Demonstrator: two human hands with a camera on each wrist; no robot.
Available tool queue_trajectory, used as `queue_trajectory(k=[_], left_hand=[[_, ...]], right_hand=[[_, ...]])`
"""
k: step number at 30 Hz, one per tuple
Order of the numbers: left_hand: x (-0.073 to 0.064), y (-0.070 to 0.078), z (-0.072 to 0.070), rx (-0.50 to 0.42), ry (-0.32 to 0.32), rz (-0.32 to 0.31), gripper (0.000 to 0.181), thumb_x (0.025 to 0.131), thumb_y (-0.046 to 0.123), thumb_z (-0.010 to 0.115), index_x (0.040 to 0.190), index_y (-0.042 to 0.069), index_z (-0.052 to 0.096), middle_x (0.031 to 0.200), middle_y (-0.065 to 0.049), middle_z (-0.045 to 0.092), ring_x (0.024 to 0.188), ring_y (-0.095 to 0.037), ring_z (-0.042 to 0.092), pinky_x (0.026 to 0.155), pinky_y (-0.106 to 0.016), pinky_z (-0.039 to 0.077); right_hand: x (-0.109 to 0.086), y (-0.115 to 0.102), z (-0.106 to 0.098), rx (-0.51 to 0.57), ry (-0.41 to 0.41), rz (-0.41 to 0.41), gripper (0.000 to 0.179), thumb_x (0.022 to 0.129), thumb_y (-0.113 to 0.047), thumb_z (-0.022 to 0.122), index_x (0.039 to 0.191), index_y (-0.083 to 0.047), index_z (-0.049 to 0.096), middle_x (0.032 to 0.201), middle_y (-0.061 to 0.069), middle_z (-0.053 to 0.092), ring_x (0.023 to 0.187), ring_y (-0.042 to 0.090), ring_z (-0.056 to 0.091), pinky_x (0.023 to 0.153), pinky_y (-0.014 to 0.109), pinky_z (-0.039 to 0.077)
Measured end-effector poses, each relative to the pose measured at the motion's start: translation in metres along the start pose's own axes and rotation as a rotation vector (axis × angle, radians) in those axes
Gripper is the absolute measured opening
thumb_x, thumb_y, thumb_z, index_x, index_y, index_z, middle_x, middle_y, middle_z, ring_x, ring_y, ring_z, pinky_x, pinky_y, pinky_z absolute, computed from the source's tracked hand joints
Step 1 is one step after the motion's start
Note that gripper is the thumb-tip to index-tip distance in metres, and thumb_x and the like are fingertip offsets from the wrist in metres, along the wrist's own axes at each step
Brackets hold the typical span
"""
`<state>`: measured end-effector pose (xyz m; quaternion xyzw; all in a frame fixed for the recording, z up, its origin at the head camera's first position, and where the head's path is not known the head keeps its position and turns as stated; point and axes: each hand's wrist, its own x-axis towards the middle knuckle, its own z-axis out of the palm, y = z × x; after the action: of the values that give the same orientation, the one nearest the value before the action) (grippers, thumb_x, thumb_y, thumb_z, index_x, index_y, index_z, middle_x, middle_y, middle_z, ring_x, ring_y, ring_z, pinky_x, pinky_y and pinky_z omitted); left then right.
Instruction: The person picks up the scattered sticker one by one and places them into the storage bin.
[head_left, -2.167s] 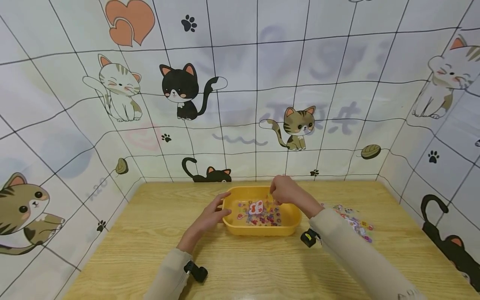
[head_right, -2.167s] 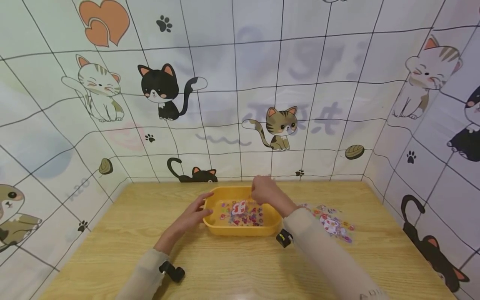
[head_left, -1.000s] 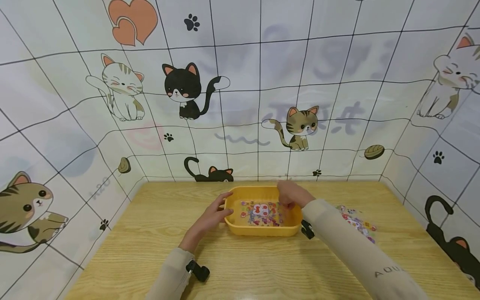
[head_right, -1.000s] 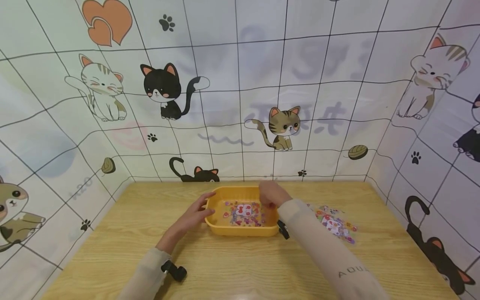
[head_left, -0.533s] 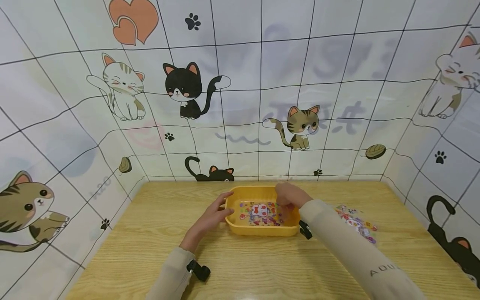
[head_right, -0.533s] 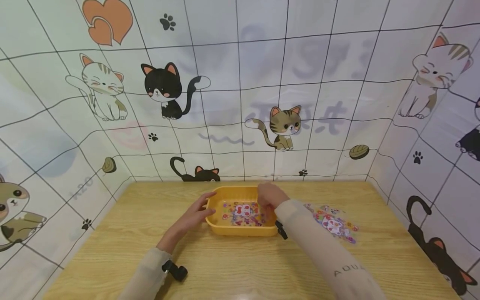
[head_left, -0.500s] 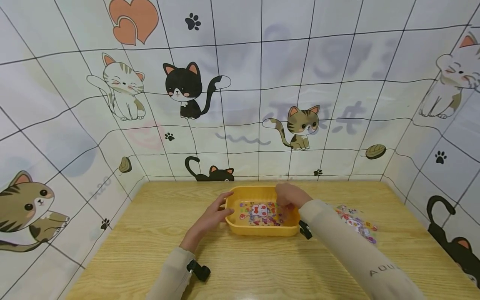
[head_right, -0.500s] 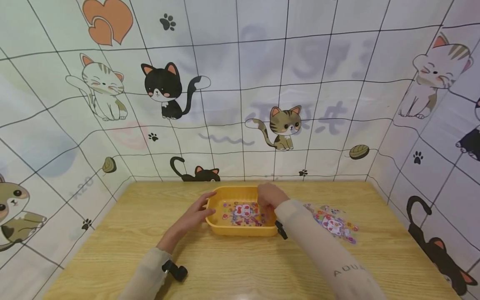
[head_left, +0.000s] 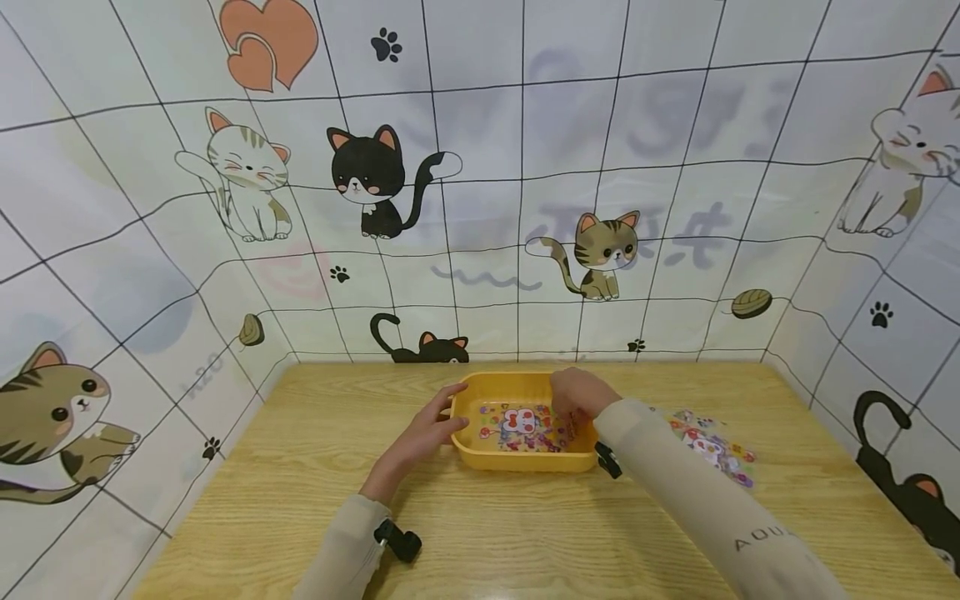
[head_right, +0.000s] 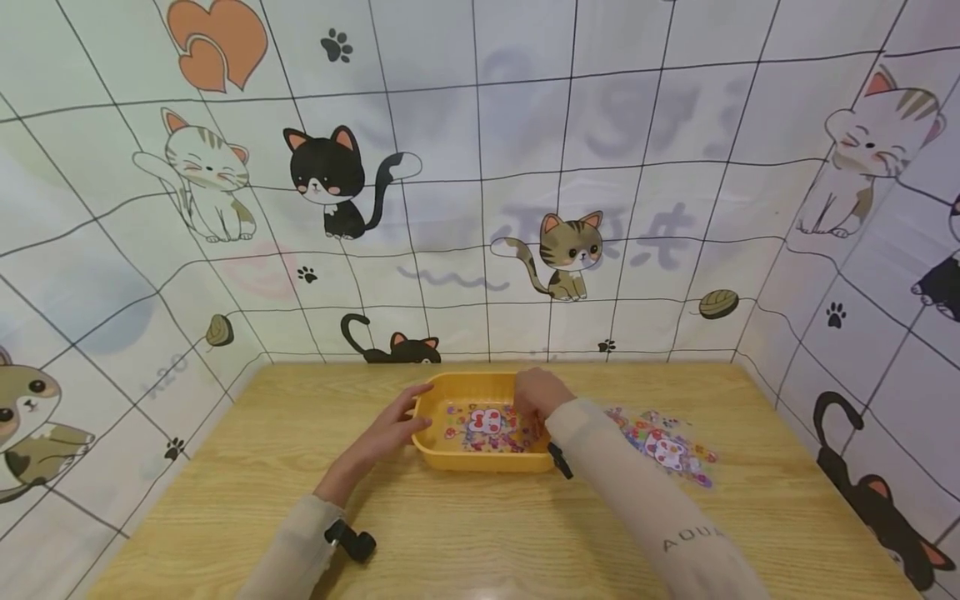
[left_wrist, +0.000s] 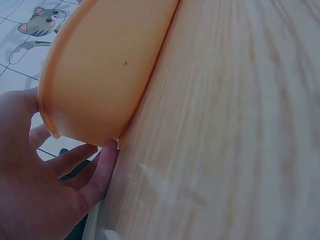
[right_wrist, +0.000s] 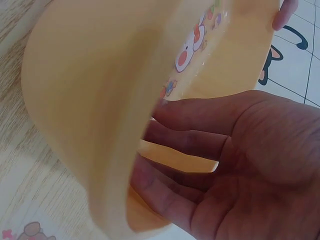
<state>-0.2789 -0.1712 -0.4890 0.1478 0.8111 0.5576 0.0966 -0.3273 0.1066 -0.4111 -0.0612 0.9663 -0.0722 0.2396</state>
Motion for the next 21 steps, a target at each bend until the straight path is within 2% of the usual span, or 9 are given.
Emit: queue_trajectory(k=[5, 9, 12, 16, 17, 19, 21], left_hand=[[0.000, 0.000, 0.000, 0.007, -0.004, -0.008, 0.062, 0.104, 0.020, 0.058, 0.161, 0.027, 0.035, 0.162, -0.022, 0.038, 0.136, -0.039, 0.054, 0.093, -0.042, 0.061], [0.001, 0.000, 0.000, 0.004, -0.005, 0.001, 0.062, 0.104, 0.020, 0.058, 0.161, 0.027, 0.035, 0.162, -0.022, 0.037, 0.137, -0.040, 0.053, 0.093, -0.042, 0.061], [0.001, 0.000, 0.001, 0.003, -0.001, 0.005, 0.061, 0.104, 0.020, 0.059, 0.161, 0.026, 0.035, 0.161, -0.023, 0.038, 0.136, -0.040, 0.054, 0.093, -0.043, 0.062], [0.001, 0.000, 0.001, 0.006, 0.005, 0.009, 0.062, 0.104, 0.019, 0.059, 0.161, 0.023, 0.036, 0.160, -0.024, 0.040, 0.134, -0.041, 0.055, 0.091, -0.044, 0.062], [0.000, 0.001, 0.001, 0.005, 0.006, 0.011, 0.062, 0.104, 0.019, 0.059, 0.161, 0.022, 0.036, 0.159, -0.024, 0.040, 0.133, -0.041, 0.055, 0.091, -0.044, 0.062], [0.000, 0.001, 0.001, 0.005, 0.006, 0.012, 0.062, 0.104, 0.019, 0.059, 0.161, 0.022, 0.035, 0.159, -0.024, 0.040, 0.133, -0.041, 0.056, 0.091, -0.044, 0.062], [-0.001, 0.001, 0.001, 0.007, 0.007, 0.011, 0.062, 0.104, 0.019, 0.059, 0.161, 0.022, 0.035, 0.159, -0.024, 0.040, 0.132, -0.040, 0.056, 0.091, -0.044, 0.062]], right_hand=[[0.001, 0.001, 0.002, 0.009, 0.028, 0.002, 0.010, 0.091, 0.003, 0.059, 0.096, -0.003, 0.064, 0.072, 0.010, 0.053, 0.048, 0.015, 0.043, 0.044, 0.026, 0.037], [0.000, 0.005, 0.002, 0.023, 0.092, -0.015, 0.012, 0.092, 0.002, 0.058, 0.082, -0.004, 0.061, 0.065, 0.008, 0.048, 0.047, 0.015, 0.046, 0.043, 0.024, 0.039], [-0.006, 0.010, -0.002, 0.057, 0.156, -0.072, 0.028, 0.094, 0.001, 0.057, 0.068, -0.009, 0.053, 0.055, 0.001, 0.039, 0.045, 0.013, 0.047, 0.041, 0.021, 0.039], [-0.024, 0.018, -0.014, 0.106, 0.210, -0.200, 0.044, 0.091, 0.000, 0.058, 0.055, -0.017, 0.038, 0.048, -0.006, 0.027, 0.042, 0.011, 0.039, 0.041, 0.020, 0.035], [-0.029, 0.020, -0.017, 0.122, 0.219, -0.227, 0.046, 0.091, -0.001, 0.060, 0.053, -0.017, 0.039, 0.047, -0.006, 0.029, 0.042, 0.011, 0.042, 0.042, 0.020, 0.036], [-0.041, 0.025, -0.022, 0.161, 0.234, -0.267, 0.042, 0.092, -0.004, 0.064, 0.054, -0.014, 0.049, 0.049, -0.004, 0.040, 0.045, 0.015, 0.052, 0.045, 0.022, 0.043], [-0.051, 0.032, -0.025, 0.212, 0.251, -0.284, 0.028, 0.094, -0.009, 0.068, 0.066, -0.009, 0.064, 0.057, 0.001, 0.057, 0.055, 0.021, 0.065, 0.051, 0.026, 0.053]])
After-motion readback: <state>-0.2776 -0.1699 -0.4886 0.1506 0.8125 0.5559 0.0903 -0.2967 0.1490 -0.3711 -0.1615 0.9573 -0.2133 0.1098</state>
